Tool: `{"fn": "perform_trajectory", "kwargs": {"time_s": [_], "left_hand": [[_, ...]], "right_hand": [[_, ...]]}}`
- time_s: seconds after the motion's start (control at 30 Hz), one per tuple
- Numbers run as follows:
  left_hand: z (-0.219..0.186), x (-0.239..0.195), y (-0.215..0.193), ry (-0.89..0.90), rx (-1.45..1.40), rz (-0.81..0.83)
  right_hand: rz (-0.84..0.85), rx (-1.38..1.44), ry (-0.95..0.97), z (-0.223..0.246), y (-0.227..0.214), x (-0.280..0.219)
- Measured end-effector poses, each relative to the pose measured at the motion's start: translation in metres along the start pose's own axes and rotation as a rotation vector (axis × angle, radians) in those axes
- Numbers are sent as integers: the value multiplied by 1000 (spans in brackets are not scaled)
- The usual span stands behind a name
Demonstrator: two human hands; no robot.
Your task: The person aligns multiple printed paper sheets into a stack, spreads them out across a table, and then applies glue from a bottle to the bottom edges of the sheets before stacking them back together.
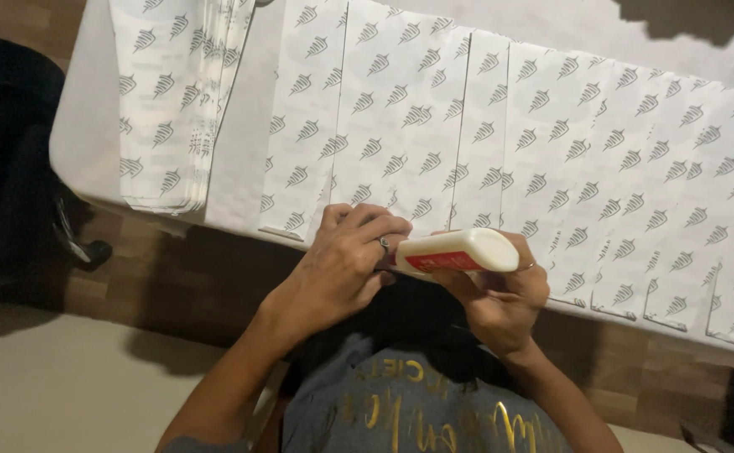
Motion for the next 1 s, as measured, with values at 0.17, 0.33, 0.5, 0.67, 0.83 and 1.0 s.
{"fn": "perform_trajectory", "kwargs": {"time_s": [0.17,0.33,0.5,0.67,0.83,1.0], "left_hand": [[0,0,-1,16,-7,-37],[-3,-1,0,69,136,-121],[-5,0,-1,56,130,-195],[-7,0,-5,60,126,-281],[-8,0,-7,64,80,-261],[-8,-1,-8,83,77,-272]], "right_hand": [[12,-71,43,-8,-27,-10],[-347,-48,321,12,-40,-22],[-319,-184,266,10,-31,-26],[-191,-202,250,-1,-7,-18],[-129,-174,221,13,2,-10],[-285,-315,282,11,-40,-25]]}}
Point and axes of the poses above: each hand's wrist, its own x-axis towards the middle knuckle, its own y-axis out of the palm, z = x × y, the point moved 8 cm from there along x, towards the middle knuckle, and after that the axes turned 6 degrees about y, right-handed, at the moved point
